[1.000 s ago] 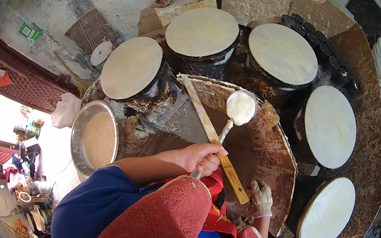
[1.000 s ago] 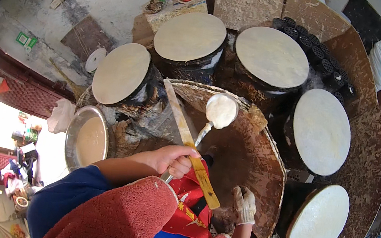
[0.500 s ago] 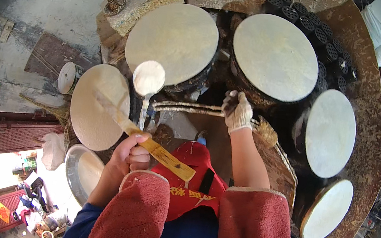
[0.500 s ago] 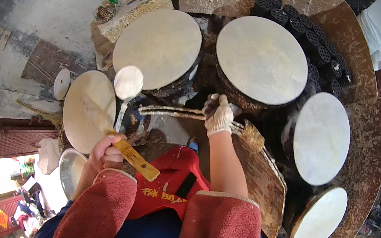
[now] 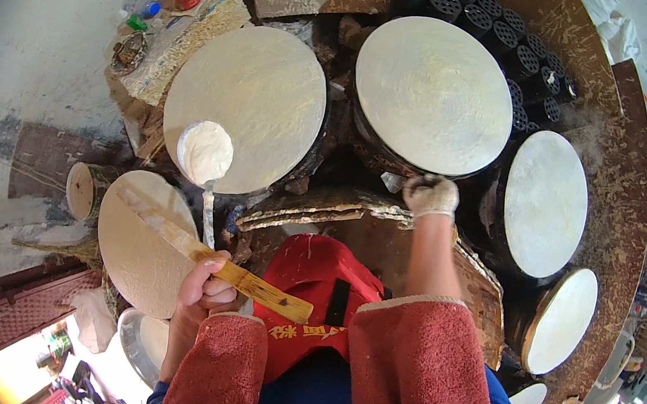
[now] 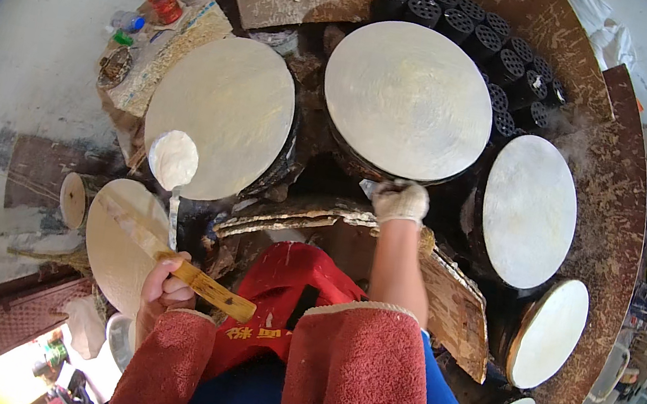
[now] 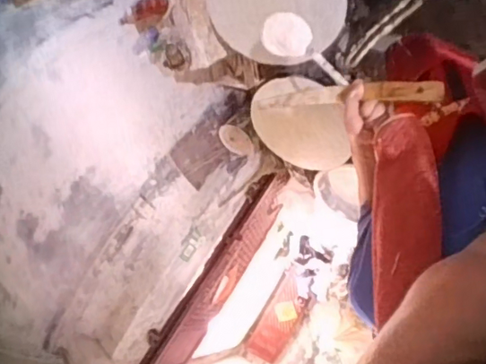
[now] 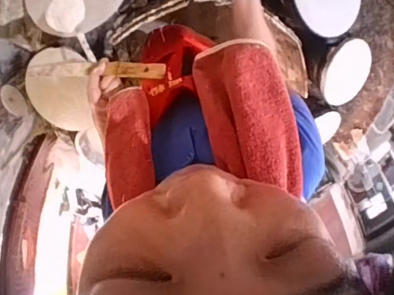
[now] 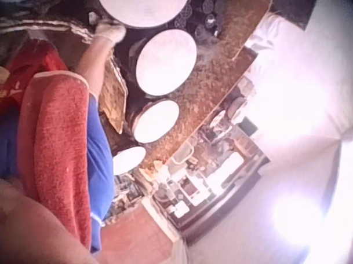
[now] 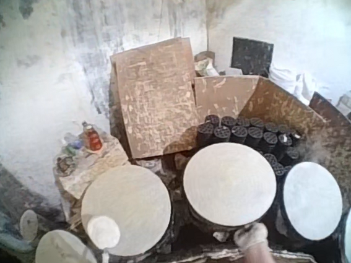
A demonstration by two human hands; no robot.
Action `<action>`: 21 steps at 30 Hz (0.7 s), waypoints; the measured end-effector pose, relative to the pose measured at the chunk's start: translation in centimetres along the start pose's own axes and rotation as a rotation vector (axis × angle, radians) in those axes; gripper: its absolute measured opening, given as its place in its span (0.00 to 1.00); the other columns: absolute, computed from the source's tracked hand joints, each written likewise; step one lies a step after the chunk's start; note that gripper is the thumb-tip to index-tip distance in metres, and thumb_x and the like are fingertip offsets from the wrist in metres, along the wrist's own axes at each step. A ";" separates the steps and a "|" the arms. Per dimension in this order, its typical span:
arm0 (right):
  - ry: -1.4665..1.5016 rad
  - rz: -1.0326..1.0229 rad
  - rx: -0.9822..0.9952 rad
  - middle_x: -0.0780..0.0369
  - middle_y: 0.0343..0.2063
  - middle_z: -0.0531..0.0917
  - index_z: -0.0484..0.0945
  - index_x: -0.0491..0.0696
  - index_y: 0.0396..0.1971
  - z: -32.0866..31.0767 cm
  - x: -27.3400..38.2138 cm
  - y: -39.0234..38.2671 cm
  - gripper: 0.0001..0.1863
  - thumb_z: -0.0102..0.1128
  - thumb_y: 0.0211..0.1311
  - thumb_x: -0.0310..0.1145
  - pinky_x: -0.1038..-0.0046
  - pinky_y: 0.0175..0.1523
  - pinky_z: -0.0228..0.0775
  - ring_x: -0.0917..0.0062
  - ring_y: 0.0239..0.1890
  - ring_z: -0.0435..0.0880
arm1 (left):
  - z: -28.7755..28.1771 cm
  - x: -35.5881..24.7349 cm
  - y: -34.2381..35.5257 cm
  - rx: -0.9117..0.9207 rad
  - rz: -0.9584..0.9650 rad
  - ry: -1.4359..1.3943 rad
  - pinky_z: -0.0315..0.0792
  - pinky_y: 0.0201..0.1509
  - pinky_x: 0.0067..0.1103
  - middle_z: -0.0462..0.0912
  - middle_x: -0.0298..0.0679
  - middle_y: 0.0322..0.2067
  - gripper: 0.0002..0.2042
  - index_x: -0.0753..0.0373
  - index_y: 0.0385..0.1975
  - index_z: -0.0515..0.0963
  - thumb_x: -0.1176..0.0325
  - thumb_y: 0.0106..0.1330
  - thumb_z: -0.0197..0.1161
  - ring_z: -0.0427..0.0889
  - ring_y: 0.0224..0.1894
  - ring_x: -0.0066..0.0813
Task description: The person ladles batter onto multiple hot griddles and spreads it into thin circular crepes using a wooden spreader. They flip and remove finished crepes, then stack them on a nearby tray while continuing to cook additional crepes on the remaining griddles.
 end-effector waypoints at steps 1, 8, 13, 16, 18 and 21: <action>0.034 -0.097 -0.029 0.69 0.16 0.69 0.67 0.53 0.19 -1.5 3.7 1.6 0.06 0.43 0.53 0.28 0.76 0.25 0.59 0.80 0.19 0.66 | 0.7 -0.1 0.3 0.039 -0.013 0.038 0.40 0.07 0.12 0.47 0.21 0.07 0.08 0.49 0.21 0.63 0.65 0.64 0.46 0.46 0.07 0.10; -0.251 -0.741 -0.047 0.65 0.13 0.70 0.69 0.48 0.17 1.4 16.7 -6.4 0.07 0.51 0.52 0.31 0.77 0.19 0.58 0.78 0.14 0.66 | 0.8 2.1 -0.1 0.088 -0.063 0.075 0.42 0.09 0.13 0.46 0.20 0.07 0.09 0.48 0.21 0.64 0.63 0.64 0.47 0.46 0.07 0.11; -0.913 -0.647 0.324 0.64 0.20 0.76 0.76 0.46 0.29 2.5 3.9 -15.2 0.12 0.52 0.56 0.39 0.79 0.23 0.64 0.80 0.19 0.71 | -1.9 5.5 -2.1 0.021 -0.001 0.048 0.46 0.10 0.14 0.47 0.20 0.08 0.08 0.47 0.21 0.66 0.63 0.64 0.49 0.47 0.07 0.12; -1.497 -0.226 0.778 0.62 0.30 0.80 0.77 0.43 0.38 1.7 -6.6 -24.9 0.16 0.51 0.58 0.40 0.79 0.35 0.70 0.77 0.29 0.78 | -3.6 8.4 -3.9 0.021 0.017 0.017 0.47 0.09 0.16 0.48 0.21 0.07 0.12 0.49 0.17 0.63 0.61 0.65 0.49 0.48 0.06 0.13; -1.769 -0.425 1.294 0.60 0.31 0.81 0.75 0.41 0.41 -0.1 -11.6 -31.2 0.18 0.53 0.58 0.40 0.77 0.36 0.71 0.77 0.30 0.79 | -4.7 11.4 -5.0 0.047 -0.009 -0.004 0.48 0.10 0.16 0.49 0.21 0.07 0.13 0.50 0.16 0.62 0.61 0.64 0.49 0.48 0.06 0.13; -2.059 -0.604 1.719 0.49 0.39 0.79 0.65 0.41 0.53 -5.7 -16.3 -39.8 0.32 0.63 0.50 0.39 0.68 0.49 0.69 0.60 0.45 0.78 | -7.1 15.5 -7.8 -0.017 0.109 0.020 0.44 0.10 0.16 0.48 0.21 0.07 0.16 0.49 0.12 0.58 0.59 0.63 0.50 0.47 0.07 0.15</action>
Point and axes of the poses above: each hand's wrist, its own y-axis towards the middle knuckle, its own z-axis out of the palm, x = y × z, the point moved 7 cm from there along y, towards the middle knuckle
